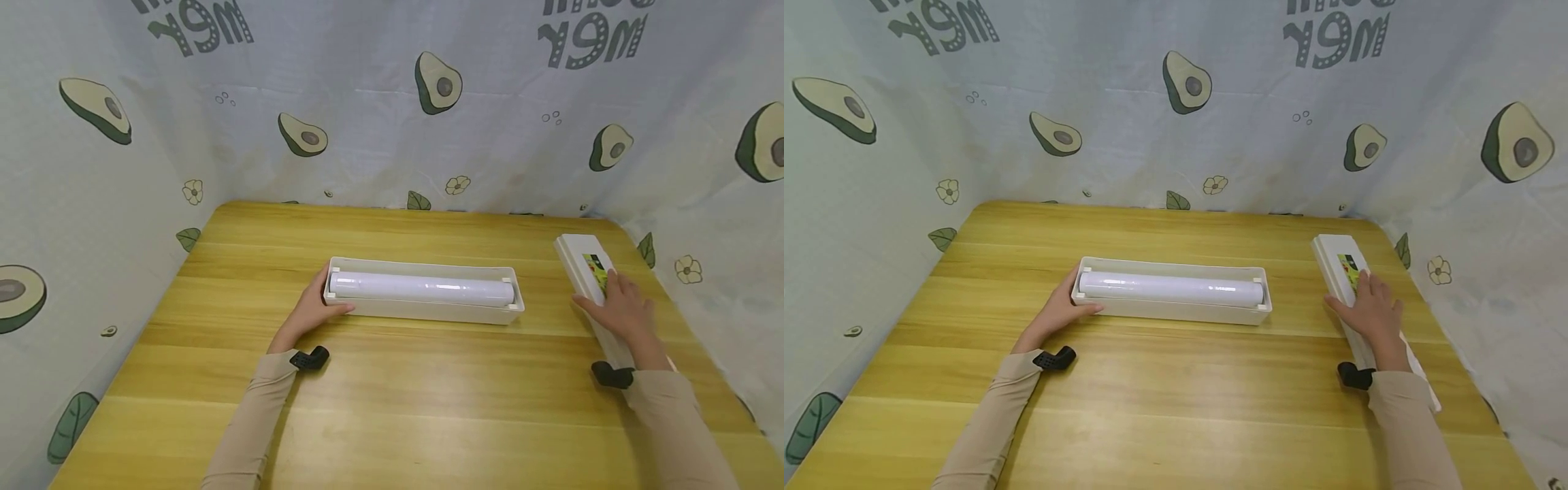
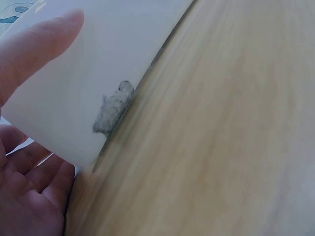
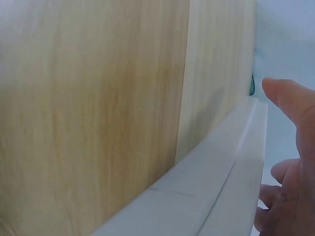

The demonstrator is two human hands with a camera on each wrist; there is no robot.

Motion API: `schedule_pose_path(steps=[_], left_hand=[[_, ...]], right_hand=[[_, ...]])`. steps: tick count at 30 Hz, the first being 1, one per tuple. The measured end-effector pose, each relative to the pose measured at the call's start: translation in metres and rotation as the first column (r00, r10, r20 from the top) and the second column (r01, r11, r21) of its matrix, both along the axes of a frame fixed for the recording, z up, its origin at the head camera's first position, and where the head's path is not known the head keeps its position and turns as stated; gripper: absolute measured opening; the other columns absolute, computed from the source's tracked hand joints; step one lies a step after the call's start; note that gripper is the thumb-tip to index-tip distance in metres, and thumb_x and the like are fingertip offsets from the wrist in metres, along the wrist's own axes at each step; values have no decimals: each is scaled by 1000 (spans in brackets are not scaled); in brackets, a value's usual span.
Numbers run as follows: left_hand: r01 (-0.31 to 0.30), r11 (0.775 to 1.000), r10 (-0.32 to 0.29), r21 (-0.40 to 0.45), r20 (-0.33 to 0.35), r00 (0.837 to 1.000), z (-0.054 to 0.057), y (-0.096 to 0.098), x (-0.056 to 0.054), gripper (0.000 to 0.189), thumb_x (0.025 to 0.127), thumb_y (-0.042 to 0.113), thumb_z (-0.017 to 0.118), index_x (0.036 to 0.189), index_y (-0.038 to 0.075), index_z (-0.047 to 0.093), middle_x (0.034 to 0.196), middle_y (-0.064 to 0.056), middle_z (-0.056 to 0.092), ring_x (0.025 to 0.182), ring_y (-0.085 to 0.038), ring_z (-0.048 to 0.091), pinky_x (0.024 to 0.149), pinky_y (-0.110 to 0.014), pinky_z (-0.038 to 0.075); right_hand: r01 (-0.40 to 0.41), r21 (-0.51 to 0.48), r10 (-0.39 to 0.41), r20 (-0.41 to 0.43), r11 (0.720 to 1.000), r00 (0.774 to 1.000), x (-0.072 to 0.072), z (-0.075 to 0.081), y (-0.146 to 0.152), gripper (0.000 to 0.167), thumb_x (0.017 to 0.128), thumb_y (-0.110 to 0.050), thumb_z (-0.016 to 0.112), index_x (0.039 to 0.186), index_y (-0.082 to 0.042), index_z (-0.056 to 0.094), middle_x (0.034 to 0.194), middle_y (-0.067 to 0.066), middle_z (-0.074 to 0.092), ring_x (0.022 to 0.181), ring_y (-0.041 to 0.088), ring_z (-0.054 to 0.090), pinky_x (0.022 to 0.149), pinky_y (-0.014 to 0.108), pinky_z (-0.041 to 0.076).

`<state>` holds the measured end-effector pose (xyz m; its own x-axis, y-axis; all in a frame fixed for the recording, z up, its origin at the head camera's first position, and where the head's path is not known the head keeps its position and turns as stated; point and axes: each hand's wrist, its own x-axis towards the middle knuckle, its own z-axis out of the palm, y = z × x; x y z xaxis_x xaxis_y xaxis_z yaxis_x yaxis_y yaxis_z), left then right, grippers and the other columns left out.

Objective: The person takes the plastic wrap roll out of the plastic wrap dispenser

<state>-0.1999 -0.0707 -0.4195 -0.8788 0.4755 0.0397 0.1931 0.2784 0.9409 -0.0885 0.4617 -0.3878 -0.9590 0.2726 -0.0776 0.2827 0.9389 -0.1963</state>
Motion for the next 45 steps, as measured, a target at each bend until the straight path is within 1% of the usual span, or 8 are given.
schedule_pose_path(steps=[5, 10, 14, 22, 25, 35, 40, 45], left_hand=[[0, 1000, 0, 4, 0, 1000, 0, 0, 0, 96, 77, 9, 75, 151, 8, 14, 140, -21, 40, 119, -36, 46, 99, -48, 42], [-1, 1000, 1, 2, 6, 1000, -1, -1, 1, 97, 77, 9, 76, 151, 9, 14, 140, -21, 40, 119, -36, 47, 99, -47, 42], [7, 1000, -7, 15, 6, 1000, -4, -1, 0, 96, 77, 8, 75, 151, 9, 14, 139, -21, 40, 119, -35, 47, 98, -46, 43], [5, 1000, -5, 9, 10, 1000, -5, -1, 0, 97, 77, 9, 76, 151, 9, 13, 140, -21, 39, 120, -35, 46, 100, -47, 42], [2, 1000, -3, 8, 11, 1000, -5, -1, 0, 97, 77, 10, 76, 151, 9, 13, 140, -21, 40, 120, -35, 47, 99, -47, 42], [2, 1000, -3, 18, 12, 1000, -6, -1, -1, 98, 77, 9, 76, 151, 9, 13, 140, -21, 39, 120, -35, 47, 99, -47, 42], [-4, 1000, 4, 4, 16, 1000, -3, -1, 0, 98, 77, 9, 75, 152, 9, 11, 143, -21, 37, 123, -36, 45, 101, -48, 40], [-6, 1000, 6, 1, 14, 1000, -2, -1, 1, 99, 78, 10, 75, 152, 9, 10, 144, -21, 36, 124, -37, 44, 102, -49, 40]], right_hand=[[-32, 11, 32, -22, 999, 999, -1, 0, -5, 100, 90, -59, 44, 144, 15, 5, 144, 42, 12, 127, 59, 15, 92, 75, 16], [-49, 13, 49, -19, 999, 999, -3, -4, -5, 100, 90, -60, 42, 145, 14, 2, 145, 42, 9, 128, 60, 13, 93, 76, 12], [-60, 3, 60, -12, 998, 998, -6, -8, -3, 99, 91, -60, 41, 145, 12, 0, 145, 42, 8, 129, 60, 11, 93, 78, 9], [-74, 0, 74, -33, 997, 997, -8, -8, -6, 94, 91, -58, 42, 146, 10, 7, 145, 41, 12, 130, 59, 12, 92, 78, 10], [-81, -3, 80, -40, 997, 996, -9, -7, -8, 94, 91, -58, 42, 146, 10, 7, 146, 40, 13, 131, 59, 12, 93, 77, 10], [-132, -22, 129, -113, 991, 985, -12, -3, -18, 90, 92, -54, 46, 149, 4, 7, 146, 39, 18, 134, 56, 14, 99, 75, 8], [-156, -14, 153, -148, 988, 977, -15, -1, -22, 87, 92, -51, 48, 148, 5, 12, 146, 37, 21, 133, 53, 20, 99, 75, 12], [-174, -24, 168, -157, 984, 973, -16, -2, -25, 87, 92, -50, 49, 149, 3, 10, 148, 35, 19, 135, 51, 19, 100, 74, 12]])
